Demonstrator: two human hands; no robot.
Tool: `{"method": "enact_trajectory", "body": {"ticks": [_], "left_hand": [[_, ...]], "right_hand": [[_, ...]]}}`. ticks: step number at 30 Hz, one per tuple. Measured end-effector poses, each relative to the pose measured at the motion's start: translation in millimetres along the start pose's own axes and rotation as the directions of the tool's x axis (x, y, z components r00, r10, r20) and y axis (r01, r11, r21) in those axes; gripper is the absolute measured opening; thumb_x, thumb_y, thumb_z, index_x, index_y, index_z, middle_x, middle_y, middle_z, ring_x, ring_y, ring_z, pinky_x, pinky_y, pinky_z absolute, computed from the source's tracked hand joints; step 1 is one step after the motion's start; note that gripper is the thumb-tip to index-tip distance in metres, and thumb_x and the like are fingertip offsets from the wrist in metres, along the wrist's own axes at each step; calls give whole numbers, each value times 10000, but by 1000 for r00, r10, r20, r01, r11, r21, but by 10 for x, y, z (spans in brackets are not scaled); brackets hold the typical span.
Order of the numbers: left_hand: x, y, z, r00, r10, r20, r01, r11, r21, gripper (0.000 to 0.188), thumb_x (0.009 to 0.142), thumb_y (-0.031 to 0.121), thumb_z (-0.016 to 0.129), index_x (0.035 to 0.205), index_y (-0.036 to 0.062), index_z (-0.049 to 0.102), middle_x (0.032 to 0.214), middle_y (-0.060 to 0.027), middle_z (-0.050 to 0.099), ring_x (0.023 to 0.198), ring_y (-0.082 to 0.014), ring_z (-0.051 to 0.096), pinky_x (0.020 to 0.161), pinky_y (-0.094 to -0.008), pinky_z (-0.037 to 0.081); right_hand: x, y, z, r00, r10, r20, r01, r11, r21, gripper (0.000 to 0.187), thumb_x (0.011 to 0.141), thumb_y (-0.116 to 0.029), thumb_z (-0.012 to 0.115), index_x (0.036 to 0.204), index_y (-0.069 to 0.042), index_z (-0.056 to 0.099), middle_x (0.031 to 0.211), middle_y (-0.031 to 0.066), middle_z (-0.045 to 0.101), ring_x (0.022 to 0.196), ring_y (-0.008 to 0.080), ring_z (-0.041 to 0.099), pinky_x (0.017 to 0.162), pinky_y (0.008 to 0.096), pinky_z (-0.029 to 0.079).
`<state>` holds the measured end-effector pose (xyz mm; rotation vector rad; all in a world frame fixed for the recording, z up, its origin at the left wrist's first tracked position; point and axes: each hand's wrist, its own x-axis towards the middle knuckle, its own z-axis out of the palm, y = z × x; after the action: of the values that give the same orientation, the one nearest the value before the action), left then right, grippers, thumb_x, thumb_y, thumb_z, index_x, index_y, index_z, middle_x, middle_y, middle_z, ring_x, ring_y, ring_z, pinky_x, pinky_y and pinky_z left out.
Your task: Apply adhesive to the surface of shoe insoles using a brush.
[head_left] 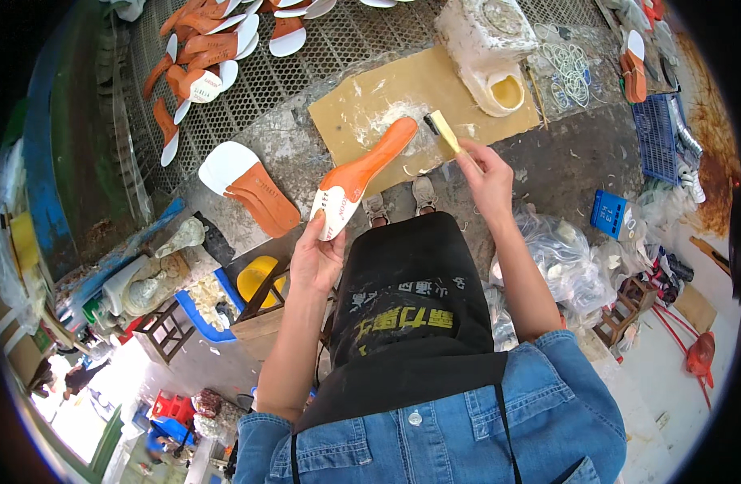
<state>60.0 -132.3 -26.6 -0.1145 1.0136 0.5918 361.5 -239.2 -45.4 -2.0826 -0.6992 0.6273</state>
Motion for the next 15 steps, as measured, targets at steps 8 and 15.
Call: {"method": "enact_trajectory", "body": {"ticks": [8, 15], "left_hand": [[110, 118, -88, 999, 30, 41, -34, 995, 97, 283, 965, 158, 662, 1212, 28, 610, 1136, -87, 704, 992, -174, 711, 792, -293, 636], [14, 461, 93, 912, 282, 298, -410, 625, 665, 299, 961, 97, 664, 1235, -19, 635, 1099, -59, 708, 961, -128, 679, 819, -290, 582]], "right_hand": [[175, -223, 56, 977, -162, 136, 186, 963, -194, 266, 877, -159, 724, 1124, -58, 721, 934, 135, 700, 873, 269, 690, 792, 330, 526], [165, -1054, -16, 772, -278, 572, 423, 896, -136, 264, 869, -198, 696, 1115, -116, 745, 921, 156, 720, 797, 291, 699, 712, 377, 530]]}}
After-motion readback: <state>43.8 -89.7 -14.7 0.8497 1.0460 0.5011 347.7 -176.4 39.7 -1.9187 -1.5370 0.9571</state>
